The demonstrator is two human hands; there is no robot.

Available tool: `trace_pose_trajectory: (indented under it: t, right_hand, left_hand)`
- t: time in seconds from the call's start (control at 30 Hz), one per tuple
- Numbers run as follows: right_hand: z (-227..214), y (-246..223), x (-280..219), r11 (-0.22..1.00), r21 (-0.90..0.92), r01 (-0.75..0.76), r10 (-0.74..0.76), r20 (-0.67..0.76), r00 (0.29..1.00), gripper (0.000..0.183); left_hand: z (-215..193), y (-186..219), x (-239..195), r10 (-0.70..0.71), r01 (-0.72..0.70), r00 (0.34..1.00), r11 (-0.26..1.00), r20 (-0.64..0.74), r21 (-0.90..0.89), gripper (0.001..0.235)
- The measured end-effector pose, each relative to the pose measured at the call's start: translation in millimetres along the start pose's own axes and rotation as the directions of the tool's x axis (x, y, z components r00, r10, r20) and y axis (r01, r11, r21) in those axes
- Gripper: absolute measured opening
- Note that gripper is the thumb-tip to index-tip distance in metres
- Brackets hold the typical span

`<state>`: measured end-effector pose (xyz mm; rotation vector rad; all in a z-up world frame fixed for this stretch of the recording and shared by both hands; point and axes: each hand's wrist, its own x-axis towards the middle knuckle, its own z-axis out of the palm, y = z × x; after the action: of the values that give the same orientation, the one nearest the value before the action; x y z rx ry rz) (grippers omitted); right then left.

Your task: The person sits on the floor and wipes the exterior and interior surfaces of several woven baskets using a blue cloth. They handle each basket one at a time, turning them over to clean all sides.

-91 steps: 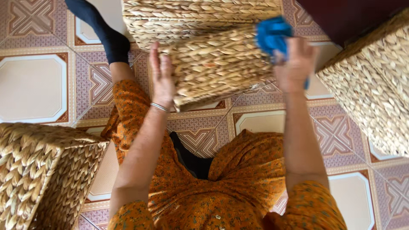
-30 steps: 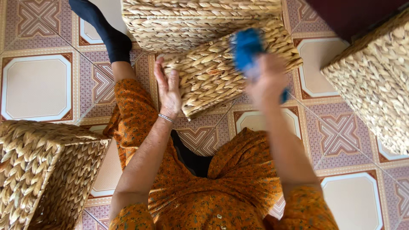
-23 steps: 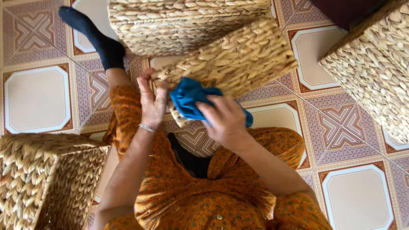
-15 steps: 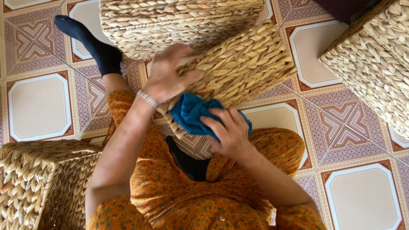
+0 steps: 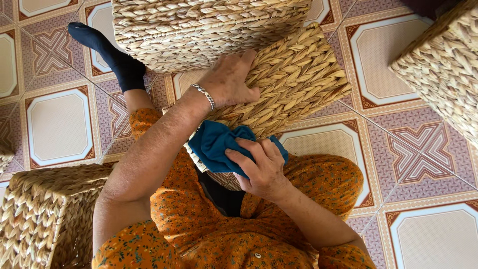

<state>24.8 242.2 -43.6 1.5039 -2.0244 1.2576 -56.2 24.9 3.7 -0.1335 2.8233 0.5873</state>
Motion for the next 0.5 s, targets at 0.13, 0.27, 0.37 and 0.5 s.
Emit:
trace_pose_trajectory:
  t: [0.13, 0.27, 0.37, 0.5]
  right_hand:
    - [-1.5, 3.9, -1.2, 1.000, 0.009, 0.002, -0.002, 0.009, 1.000, 0.046]
    - [2.6, 1.6, -0.9, 1.000, 0.003, -0.008, 0.008, 0.010, 1.000, 0.043]
    - [2.2, 0.7, -0.4, 1.000, -0.006, -0.006, 0.006, -0.002, 1.000, 0.044]
    - [1.6, -0.3, 1.4, 1.000, -0.004, -0.002, 0.002, -0.006, 1.000, 0.043]
  left_hand:
    - [16.0, -2.6, 3.7, 0.080, -0.065, 0.986, 0.992, -0.146, 0.107, 0.056]
    - [18.9, -9.0, -4.1, 0.101, -0.100, 0.974, 0.995, -0.203, 0.013, 0.060]
    - [8.8, -14.3, -5.2, 0.160, -0.187, 0.966, 0.975, -0.204, -0.120, 0.072]
    - [6.0, -12.9, -0.4, -0.186, 0.207, 0.978, 0.936, 0.099, -0.286, 0.075]
